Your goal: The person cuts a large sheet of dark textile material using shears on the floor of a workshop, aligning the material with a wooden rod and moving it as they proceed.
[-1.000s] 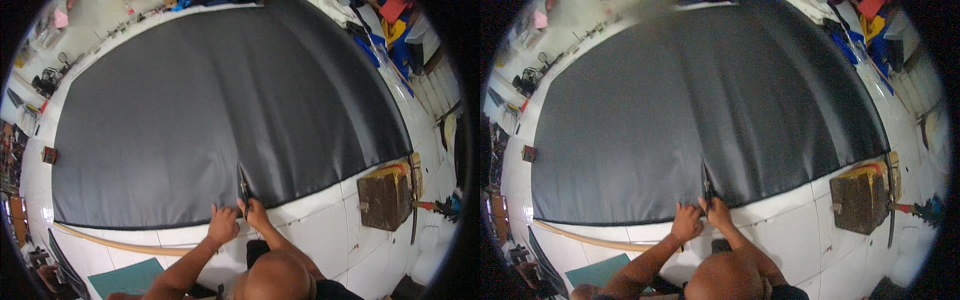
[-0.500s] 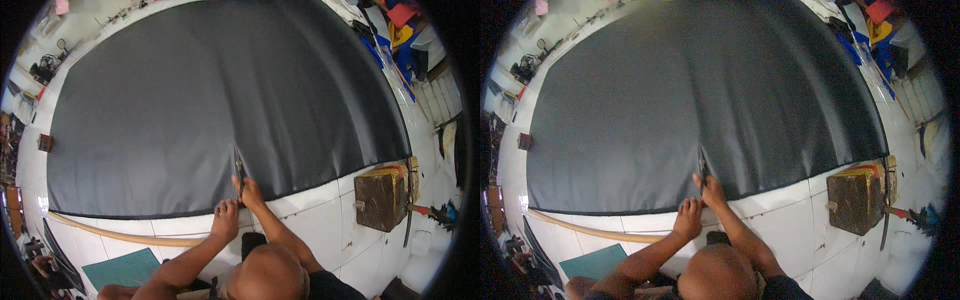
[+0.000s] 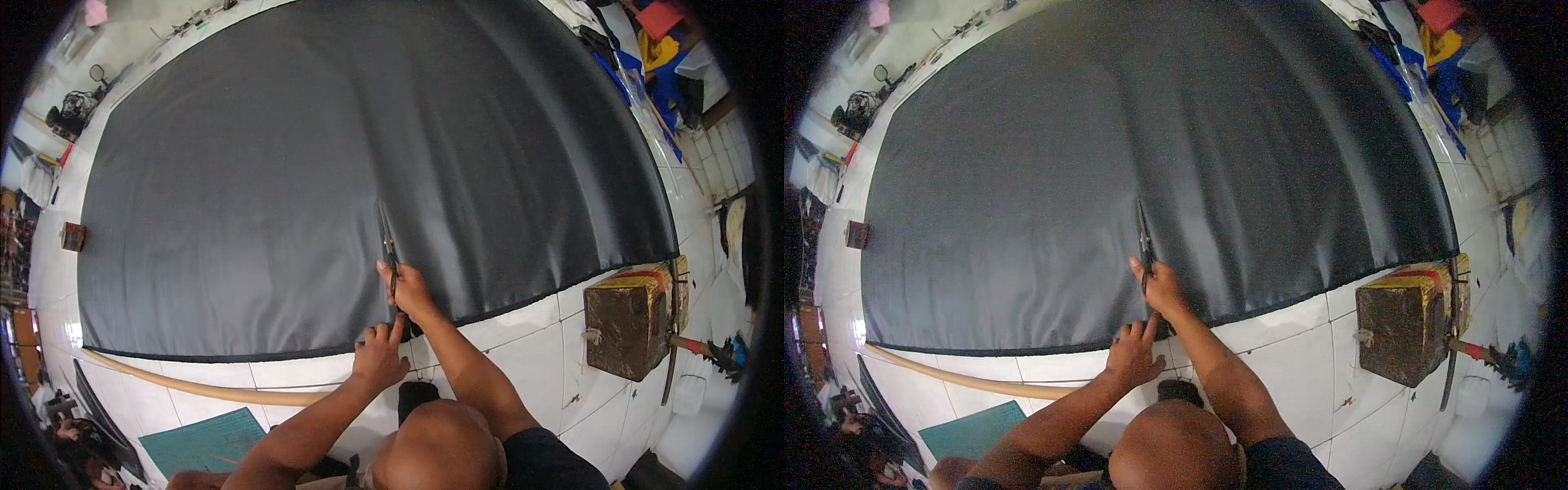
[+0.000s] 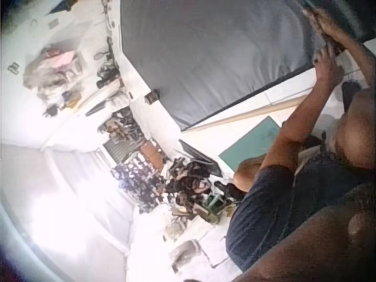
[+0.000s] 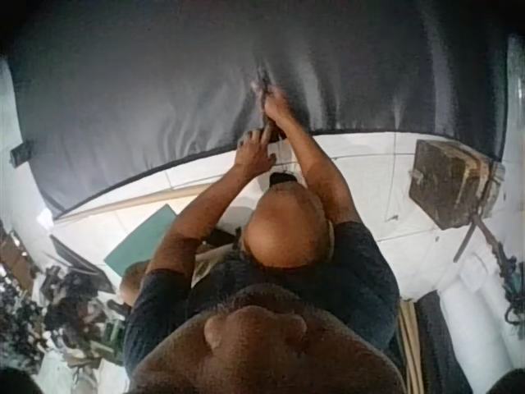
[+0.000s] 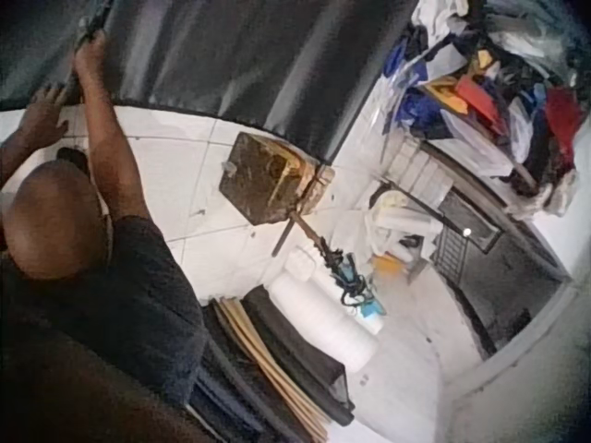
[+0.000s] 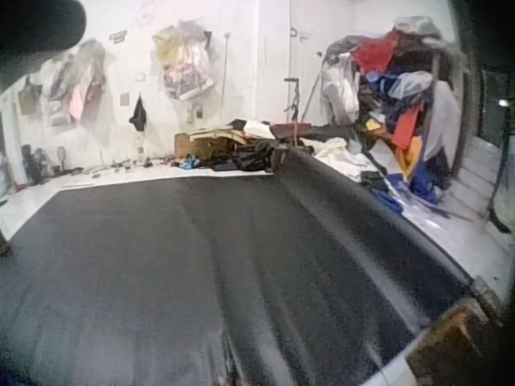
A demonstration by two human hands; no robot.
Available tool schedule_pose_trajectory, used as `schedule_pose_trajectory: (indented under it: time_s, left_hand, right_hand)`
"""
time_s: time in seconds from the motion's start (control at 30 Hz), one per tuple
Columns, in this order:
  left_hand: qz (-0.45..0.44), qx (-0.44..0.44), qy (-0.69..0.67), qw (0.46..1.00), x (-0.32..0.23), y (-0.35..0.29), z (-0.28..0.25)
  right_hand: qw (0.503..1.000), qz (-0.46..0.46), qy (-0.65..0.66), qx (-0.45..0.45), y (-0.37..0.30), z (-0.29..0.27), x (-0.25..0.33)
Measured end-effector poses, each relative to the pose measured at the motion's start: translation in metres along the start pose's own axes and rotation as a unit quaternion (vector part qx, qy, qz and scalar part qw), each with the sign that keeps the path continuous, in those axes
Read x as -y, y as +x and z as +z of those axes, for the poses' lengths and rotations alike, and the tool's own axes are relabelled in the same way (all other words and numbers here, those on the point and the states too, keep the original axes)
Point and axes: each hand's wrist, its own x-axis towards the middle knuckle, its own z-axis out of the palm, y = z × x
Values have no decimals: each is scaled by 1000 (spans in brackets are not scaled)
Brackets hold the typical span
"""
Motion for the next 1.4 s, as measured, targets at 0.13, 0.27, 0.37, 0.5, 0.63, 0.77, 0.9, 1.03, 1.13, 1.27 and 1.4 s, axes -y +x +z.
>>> schedule_pose_trajectory:
  time_s: [0.13,0.27,0.37,0.5,0.63,0.77,0.9,1.03,1.13,1.27,1.4]
  left_hand:
    - [0,18,45,999,-3,7,1]
    - [0,36,100,994,-7,11,11]
    - [-8,48,88,995,-6,15,8]
    - [-9,64,86,994,-2,16,10]
    - [-4,65,83,994,-3,18,10]
    - [16,48,92,994,-1,18,13]
    - [6,63,93,994,3,20,16]
    - [5,56,110,992,2,20,19]
    - [5,77,91,993,3,22,11]
    - [12,65,79,995,0,21,10]
    - [19,80,85,993,5,27,18]
  right_hand:
    - [999,28,25,14,-2,-4,12]
    - [1000,26,12,-2,19,6,-2]
    - [999,12,49,5,38,11,6]
    - [999,10,33,2,65,14,43]
    - [1000,10,2,4,124,11,77]
    - [1000,-24,-11,-7,161,8,81]
    - [999,-37,-24,-26,158,14,84]
    - [999,-23,-21,-5,187,10,99]
    - [999,-24,23,18,225,20,130]
    - [998,-24,50,-10,273,27,165]
    - [999,-29,35,-2,293,24,163]
